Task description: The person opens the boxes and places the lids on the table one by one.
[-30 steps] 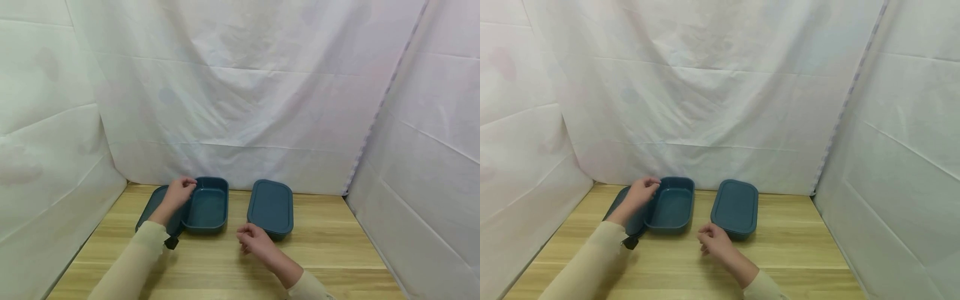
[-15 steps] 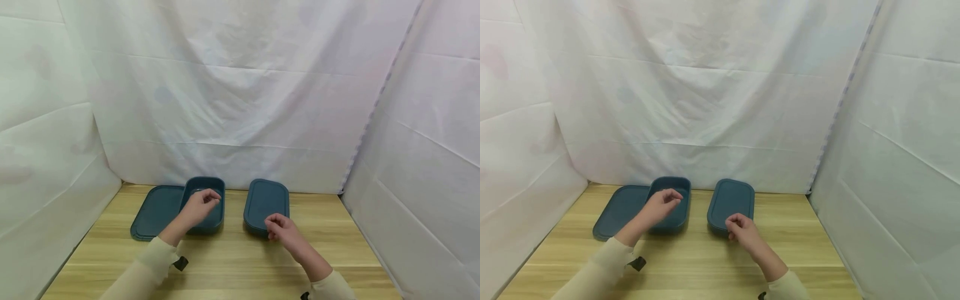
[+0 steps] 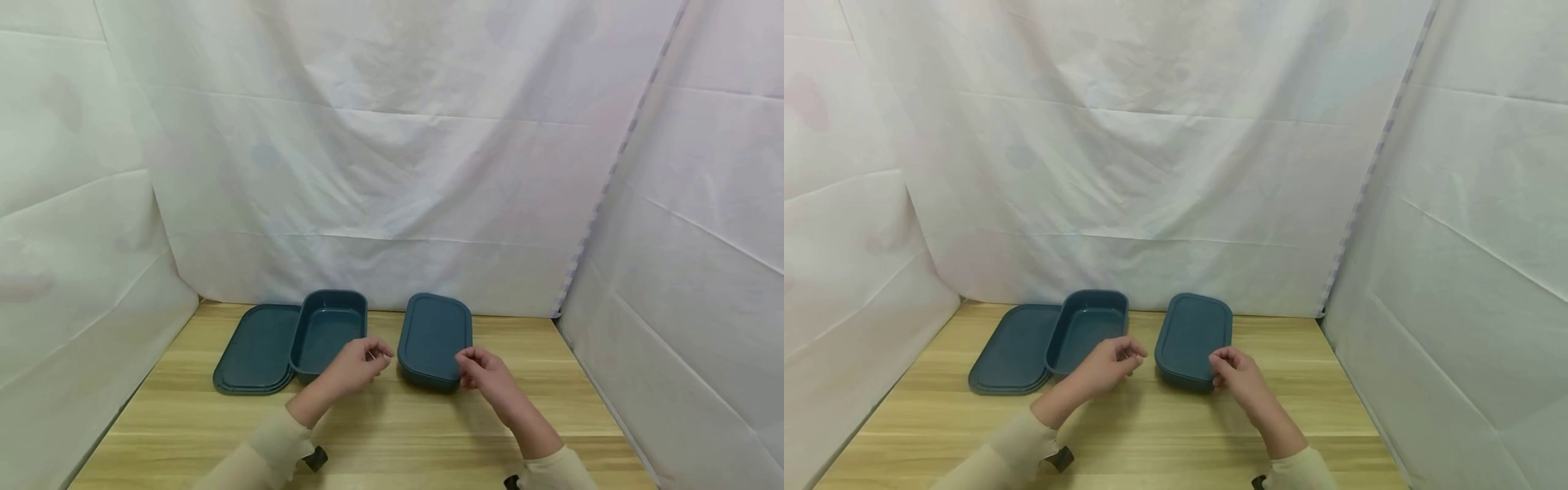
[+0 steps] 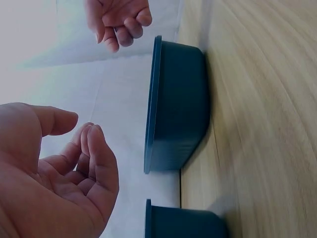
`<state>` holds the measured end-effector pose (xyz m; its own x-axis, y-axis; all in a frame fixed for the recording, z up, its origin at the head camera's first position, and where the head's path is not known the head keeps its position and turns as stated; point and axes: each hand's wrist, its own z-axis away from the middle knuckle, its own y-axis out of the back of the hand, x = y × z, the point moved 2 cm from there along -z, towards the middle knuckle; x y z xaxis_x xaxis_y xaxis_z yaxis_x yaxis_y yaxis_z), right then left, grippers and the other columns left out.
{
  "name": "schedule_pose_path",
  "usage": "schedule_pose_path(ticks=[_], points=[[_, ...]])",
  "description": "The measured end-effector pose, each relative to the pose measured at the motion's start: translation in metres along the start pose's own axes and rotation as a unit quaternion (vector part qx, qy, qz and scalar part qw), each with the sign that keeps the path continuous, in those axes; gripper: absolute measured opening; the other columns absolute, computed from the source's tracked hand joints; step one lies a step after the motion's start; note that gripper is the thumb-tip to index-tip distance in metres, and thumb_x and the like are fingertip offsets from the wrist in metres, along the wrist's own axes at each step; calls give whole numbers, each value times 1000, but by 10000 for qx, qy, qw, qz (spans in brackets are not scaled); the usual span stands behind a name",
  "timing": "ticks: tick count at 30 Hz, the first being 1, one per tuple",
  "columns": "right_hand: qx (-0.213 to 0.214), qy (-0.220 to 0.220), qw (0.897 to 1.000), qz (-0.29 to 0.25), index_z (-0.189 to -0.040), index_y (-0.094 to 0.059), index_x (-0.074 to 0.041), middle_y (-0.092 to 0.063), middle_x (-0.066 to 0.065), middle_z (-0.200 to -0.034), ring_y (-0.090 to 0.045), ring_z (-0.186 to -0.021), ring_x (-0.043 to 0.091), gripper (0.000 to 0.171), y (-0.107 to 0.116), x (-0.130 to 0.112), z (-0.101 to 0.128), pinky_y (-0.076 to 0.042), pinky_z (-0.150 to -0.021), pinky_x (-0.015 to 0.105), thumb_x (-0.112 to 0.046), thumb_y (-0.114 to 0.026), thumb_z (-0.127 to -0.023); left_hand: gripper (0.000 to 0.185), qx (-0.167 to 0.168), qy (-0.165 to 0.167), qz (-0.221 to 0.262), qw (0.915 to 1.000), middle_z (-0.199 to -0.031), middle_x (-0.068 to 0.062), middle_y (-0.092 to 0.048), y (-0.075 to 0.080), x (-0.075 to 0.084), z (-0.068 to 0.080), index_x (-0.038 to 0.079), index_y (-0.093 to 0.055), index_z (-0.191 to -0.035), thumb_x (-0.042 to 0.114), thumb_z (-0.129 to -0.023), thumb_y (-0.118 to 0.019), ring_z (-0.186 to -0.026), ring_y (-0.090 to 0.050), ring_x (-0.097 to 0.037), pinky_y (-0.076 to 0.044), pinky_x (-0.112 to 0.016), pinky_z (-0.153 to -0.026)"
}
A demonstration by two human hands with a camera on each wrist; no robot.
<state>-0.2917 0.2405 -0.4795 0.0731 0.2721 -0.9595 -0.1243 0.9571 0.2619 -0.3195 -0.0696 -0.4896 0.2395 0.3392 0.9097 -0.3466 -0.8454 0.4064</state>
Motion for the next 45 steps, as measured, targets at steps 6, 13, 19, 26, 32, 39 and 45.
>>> schedule_pose_path(ticks=[6, 13, 19, 26, 32, 39, 45], points=[[49, -14, 10000, 39, -128, -63, 7, -63, 11, -100, -66, -88, 27, 33, 6, 3, -4, -60, -84, 40, -24, -62, -116, 15, -32, 0, -6, 10000, -98, -3, -67, -8, 1, -1, 6, -73, -120, 15, -112, -64, -77, -64, -21, -57, -36, -68], [425, -3, 9985, 344, -126, -65, 7, -64, 12, -98, -66, -83, 26, 31, 25, 14, -19, -62, -79, 40, -21, -63, -115, 25, 14, 253, -191, 9995, -108, -3, -67, -19, -1, -7, 4, -69, -132, 18, -111, -67, -87, -66, -18, -56, -37, -73], [967, 360, 9911, 845, -124, -66, 7, -65, 18, -101, -65, -82, 22, 28, 48, 30, -45, -60, -75, 37, -19, -61, -116, 47, 2, 608, -306, 9977, -134, -14, -59, -30, 3, -14, 2, -58, -147, 29, -110, -72, -114, -65, -28, -58, -49, -88], [1060, 494, 9854, 1239, -126, -65, 9, -65, 18, -102, -63, -81, 22, 29, 63, 48, -71, -60, -74, 38, -18, -60, -116, 71, 241, 823, -519, 9950, -154, -26, -48, -44, 1, -18, -2, -41, -163, 34, -110, -71, -136, -59, -42, -53, -62, -105], [1073, 457, 9807, 1568, -131, -64, 7, -66, 26, -117, -68, -89, 31, 32, 71, 55, -94, -59, -74, 36, -22, -59, -117, 77, 394, 707, -1002, 9917, -166, -30, -40, -54, 3, -25, -4, -32, -169, 36, -113, -65, -149, -48, -46, -44, -66, -116], [793, 287, 9831, 1622, -149, -54, 1, -61, 24, -138, -70, -113, 40, 51, 73, 52, -122, -61, -92, 50, -39, -57, -117, 77, 653, 870, -1000, 9890, -173, -27, -35, -64, 0, -41, -2, -30, -171, 38, -114, -62, -156, -42, -45, -40, -65, -120], [389, 142, 9904, 1319, -168, -37, -1, -49, 29, -159, -58, -137, 48, 70, 70, 44, -142, -52, -110, 62, -47, -53, -118, 72, 1018, 835, -956, 9867, -169, -28, -40, -70, -8, -53, -5, -36, -168, 34, -114, -63, -154, -44, -45, -40, -63, -122]])
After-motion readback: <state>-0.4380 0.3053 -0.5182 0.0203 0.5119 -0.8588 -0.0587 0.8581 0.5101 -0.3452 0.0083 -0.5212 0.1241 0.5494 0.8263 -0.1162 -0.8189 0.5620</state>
